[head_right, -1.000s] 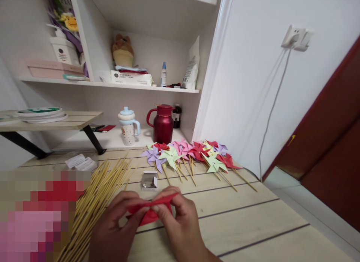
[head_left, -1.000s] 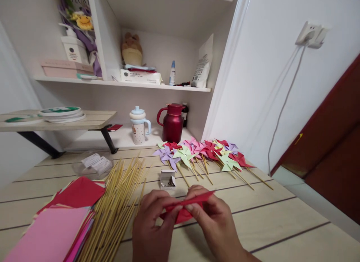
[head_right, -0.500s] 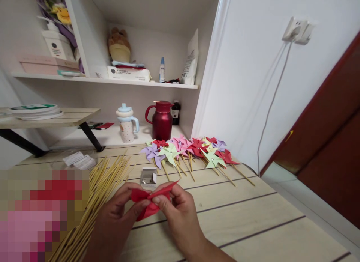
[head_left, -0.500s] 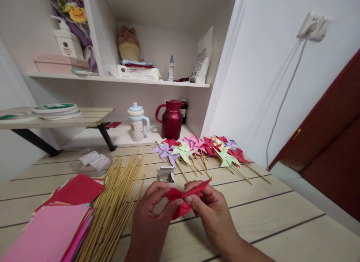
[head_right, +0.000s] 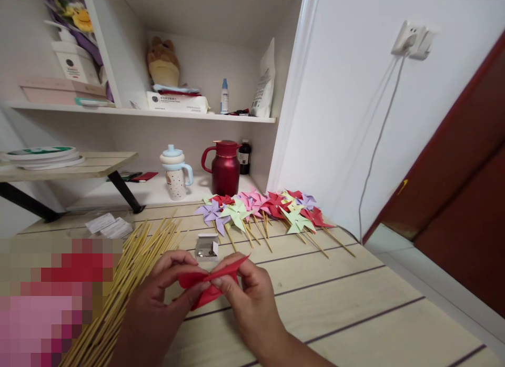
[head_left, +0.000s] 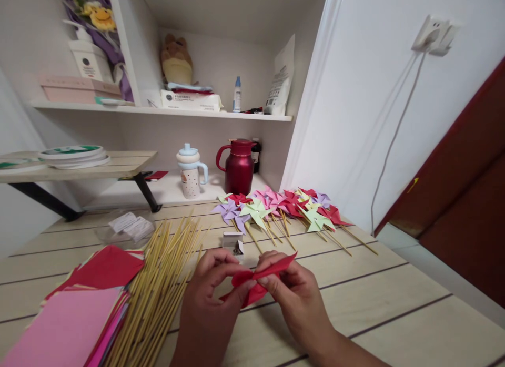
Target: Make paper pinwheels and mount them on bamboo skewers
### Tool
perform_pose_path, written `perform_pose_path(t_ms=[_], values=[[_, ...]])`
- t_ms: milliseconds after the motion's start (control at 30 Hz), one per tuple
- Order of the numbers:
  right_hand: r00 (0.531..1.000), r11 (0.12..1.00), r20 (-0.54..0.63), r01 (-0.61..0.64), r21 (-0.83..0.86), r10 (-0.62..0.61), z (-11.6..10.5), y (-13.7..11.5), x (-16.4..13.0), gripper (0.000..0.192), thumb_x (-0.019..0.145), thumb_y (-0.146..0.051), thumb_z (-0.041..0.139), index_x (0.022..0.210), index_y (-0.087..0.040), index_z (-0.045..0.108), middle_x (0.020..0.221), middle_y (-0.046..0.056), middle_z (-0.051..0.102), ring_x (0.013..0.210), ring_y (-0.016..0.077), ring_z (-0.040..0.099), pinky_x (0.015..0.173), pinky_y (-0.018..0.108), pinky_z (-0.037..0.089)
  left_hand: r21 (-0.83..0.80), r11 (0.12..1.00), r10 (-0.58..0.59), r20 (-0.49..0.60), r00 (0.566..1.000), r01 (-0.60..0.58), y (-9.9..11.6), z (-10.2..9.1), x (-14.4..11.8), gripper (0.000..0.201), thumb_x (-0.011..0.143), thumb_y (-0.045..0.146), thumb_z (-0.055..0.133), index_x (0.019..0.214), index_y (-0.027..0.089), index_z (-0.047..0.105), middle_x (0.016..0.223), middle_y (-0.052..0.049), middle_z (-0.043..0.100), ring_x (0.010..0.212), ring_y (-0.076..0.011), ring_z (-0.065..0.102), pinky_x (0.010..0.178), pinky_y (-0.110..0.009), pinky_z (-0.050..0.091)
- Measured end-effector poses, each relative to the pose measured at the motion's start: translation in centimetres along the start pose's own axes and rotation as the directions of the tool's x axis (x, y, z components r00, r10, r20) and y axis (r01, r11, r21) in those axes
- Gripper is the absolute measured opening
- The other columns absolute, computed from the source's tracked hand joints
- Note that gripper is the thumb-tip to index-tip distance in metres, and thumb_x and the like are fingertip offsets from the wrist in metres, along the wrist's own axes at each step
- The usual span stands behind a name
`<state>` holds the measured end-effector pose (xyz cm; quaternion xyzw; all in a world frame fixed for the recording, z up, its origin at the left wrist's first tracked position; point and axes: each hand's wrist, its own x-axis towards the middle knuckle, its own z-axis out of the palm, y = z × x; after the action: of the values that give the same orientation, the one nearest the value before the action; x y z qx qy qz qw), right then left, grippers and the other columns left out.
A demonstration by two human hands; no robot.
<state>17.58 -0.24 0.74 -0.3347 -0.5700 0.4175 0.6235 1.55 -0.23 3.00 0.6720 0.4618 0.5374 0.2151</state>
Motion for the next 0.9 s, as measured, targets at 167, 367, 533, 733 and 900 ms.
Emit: perform_pose_path(t_ms=[167,367,533,733,900], values=[[0.998,0.998,0.017,0.056,-0.011,-0.056,0.2,-0.1,0.0,0.012,0.083,-0.017,0.069,0.084,-0.029,0.074,0.079,-0.001,0.068,0.081,0.0156,0.061,0.074,0.026,0.049,0.084,0.99,0.111,0.007,0.994,-0.111,0.1,-0.2,-0.3,0.005,0.078,0.023,0.071,0.076,0.027,0.071,0.085,0.002,0.064,0.081,-0.014,0.065,0.069,-0.023,0.055],[0.975,0.973,0.048,0.221,-0.067,-0.218,0.1,-0.4,-0.1,0.015,0.087,-0.017,0.066,0.091,-0.03,0.073,0.083,0.001,0.068,0.086,0.0173,0.062,0.075,0.029,0.05,0.319,0.818,0.501,0.009,0.865,-0.478,-0.5,-1.2,-0.8,0.015,0.082,0.018,0.067,0.094,0.026,0.07,0.09,-0.002,0.064,0.083,-0.0152,0.064,0.072,-0.025,0.056],[0.937,0.935,0.098,0.343,-0.09,-0.335,-0.1,-0.7,-0.1,0.015,0.087,-0.016,0.066,0.094,-0.028,0.071,0.081,0.001,0.066,0.08,0.0181,0.061,0.078,0.035,0.049,0.421,0.66,0.675,0.032,0.737,-0.622,-0.1,-1.6,-1.1,0.014,0.086,0.016,0.061,0.096,0.023,0.069,0.087,-0.003,0.067,0.087,-0.0167,0.063,0.085,-0.03,0.053],[0.904,0.89,0.119,0.425,-0.166,-0.41,-0.2,-0.9,-0.1,0.024,0.085,-0.013,0.066,0.101,-0.03,0.069,0.085,0.003,0.069,0.083,0.0219,0.062,0.084,0.043,0.047,0.442,0.693,0.662,-0.079,0.745,-0.569,0.2,-0.9,-1.6,0.02,0.093,0.02,0.052,0.093,0.026,0.07,0.081,-0.002,0.069,0.081,-0.0158,0.067,0.086,-0.031,0.053],[0.881,0.852,0.155,0.473,-0.224,-0.448,0.0,-1.8,-0.2,0.012,0.094,-0.024,0.056,0.094,-0.029,0.068,0.074,0.002,0.066,0.072,0.0209,0.061,0.085,0.047,0.045,0.443,0.701,0.665,-0.123,0.737,-0.559,0.3,-0.5,-2.0,0.02,0.092,0.019,0.055,0.095,0.028,0.072,0.079,-0.001,0.069,0.079,-0.0158,0.069,0.088,-0.032,0.053]])
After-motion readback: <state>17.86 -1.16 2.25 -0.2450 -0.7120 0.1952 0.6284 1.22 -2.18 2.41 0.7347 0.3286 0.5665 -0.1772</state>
